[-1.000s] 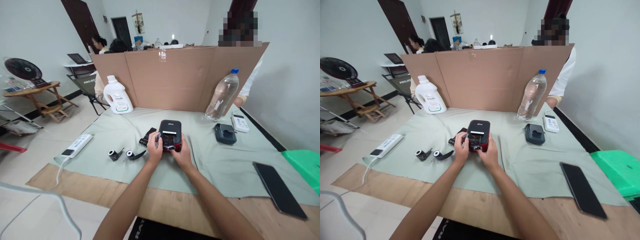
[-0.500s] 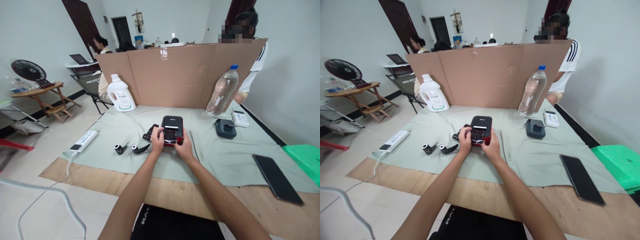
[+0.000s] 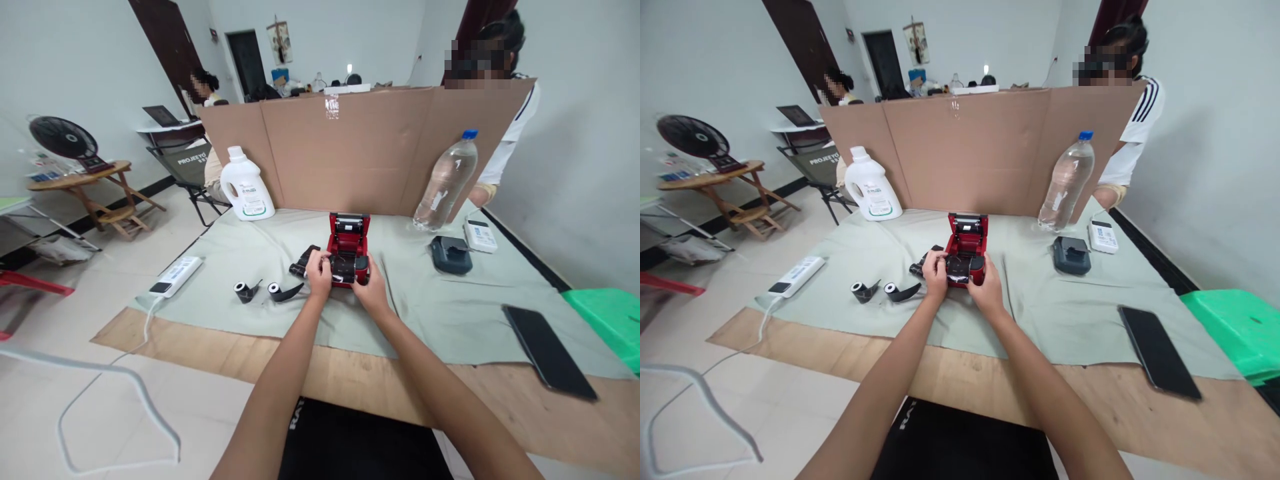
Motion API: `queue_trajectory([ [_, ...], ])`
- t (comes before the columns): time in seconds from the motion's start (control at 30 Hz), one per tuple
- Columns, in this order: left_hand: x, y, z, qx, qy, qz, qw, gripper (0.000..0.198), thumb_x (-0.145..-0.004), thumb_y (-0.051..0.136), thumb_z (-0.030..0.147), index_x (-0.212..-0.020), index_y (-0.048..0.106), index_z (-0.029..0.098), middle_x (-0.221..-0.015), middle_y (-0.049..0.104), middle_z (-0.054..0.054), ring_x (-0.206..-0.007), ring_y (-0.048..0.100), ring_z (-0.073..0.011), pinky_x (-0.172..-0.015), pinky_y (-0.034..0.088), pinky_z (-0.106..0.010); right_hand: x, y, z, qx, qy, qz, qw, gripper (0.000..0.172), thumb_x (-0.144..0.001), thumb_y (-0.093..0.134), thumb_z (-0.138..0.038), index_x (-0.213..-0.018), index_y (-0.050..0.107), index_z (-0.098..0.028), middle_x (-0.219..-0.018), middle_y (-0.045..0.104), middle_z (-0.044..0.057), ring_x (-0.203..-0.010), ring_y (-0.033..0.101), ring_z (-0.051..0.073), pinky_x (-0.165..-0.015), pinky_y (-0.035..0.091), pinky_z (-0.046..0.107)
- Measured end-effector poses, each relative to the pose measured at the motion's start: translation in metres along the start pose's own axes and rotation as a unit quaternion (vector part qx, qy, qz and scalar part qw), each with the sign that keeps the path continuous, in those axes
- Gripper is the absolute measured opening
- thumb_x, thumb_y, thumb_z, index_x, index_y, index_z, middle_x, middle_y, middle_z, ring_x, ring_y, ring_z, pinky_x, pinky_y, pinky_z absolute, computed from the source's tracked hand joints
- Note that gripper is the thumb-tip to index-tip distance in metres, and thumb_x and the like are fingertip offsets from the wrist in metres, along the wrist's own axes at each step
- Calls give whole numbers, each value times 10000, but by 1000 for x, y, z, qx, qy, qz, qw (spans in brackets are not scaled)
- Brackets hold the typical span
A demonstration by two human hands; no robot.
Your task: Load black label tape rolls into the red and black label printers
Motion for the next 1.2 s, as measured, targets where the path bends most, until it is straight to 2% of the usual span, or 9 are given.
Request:
queue_trajectory([
  [0.2,5,0,4,-11,1,13,1000,225,-970,426,225,-1027,640,187,-1056,646,-97,-1041,610,-217,-959,497,-382,-33,-39,-16,-45,-46,48,997,441,-960,487,-351,-1362,564,-189,-1346,622,152,-1145,630,260,-904,549,404],
  [0.27,4,0,3,3,-4,16,1000,224,-962,437,220,-1058,637,186,-1059,642,-97,-1041,611,-216,-953,500,-376,-62,-38,-28,12,-54,-3,998,336,-982,431,-307,-1194,668,-198,-1190,708,124,-1045,662,242,-870,540,377],
  [0.33,3,1,1,10,-14,12,1000,227,-959,440,220,-1075,632,184,-1055,641,-97,-1010,616,-210,-908,512,-356,-91,-14,-36,129,-47,-157,978,311,-965,425,-218,-1062,720,-205,-1083,751,98,-993,683,227,-874,521,349],
  [0.43,3,1,-1,9,-30,7,1000,232,-957,443,226,-1088,629,175,-1062,643,-106,-962,620,-202,-833,520,-325,-117,30,-36,293,-20,-365,883,245,-835,557,-101,-937,759,-196,-1020,770,99,-989,695,245,-914,488,350],
  [0.7,2,3,-3,22,-39,0,999,242,-931,459,199,-1105,628,191,-1087,661,-105,-1032,634,-214,-917,527,-361,-138,72,-30,399,39,-430,809,188,-658,785,-85,-576,646,-180,-623,649,47,-807,668,281,-885,462,480],
  [0.83,0,1,-1,27,-32,9,999,254,-928,459,203,-1117,627,191,-1115,670,-113,-1071,623,-220,-976,513,-378,-145,49,-42,377,19,-419,826,111,-770,793,-200,-793,690,-165,-827,716,83,-784,634,215,-773,455,376],
  [1.0,-1,6,-4,39,-56,-7,998,266,-921,466,207,-1130,630,193,-1078,677,-109,-1028,627,-228,-933,523,-371,-166,31,-103,210,-4,-320,924,190,-983,561,-317,-998,675,-165,-867,697,70,-717,574,129,-699,420,320],
  [1.1,1,9,-8,31,-76,-2,997,264,-920,469,209,-1127,633,212,-1090,686,-108,-1037,631,-242,-949,522,-391,-180,60,-142,143,17,-249,958,341,-1052,401,-412,-1111,593,-138,-840,643,67,-646,529,118,-647,425,303],
  [1.2,3,13,-9,30,-64,-4,997,283,-918,468,196,-1144,637,212,-1138,695,-116,-1094,632,-256,-1000,517,-418,-190,133,-172,148,-23,-286,946,267,-1002,541,-365,-1144,580,-142,-950,655,77,-765,591,155,-730,479,310],
])
Point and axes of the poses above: each hand's wrist, its own x-axis away from the middle knuckle, its own y-axis out of the palm, z = x × y, the point moved 7 cm from there along -x, towards the middle knuckle
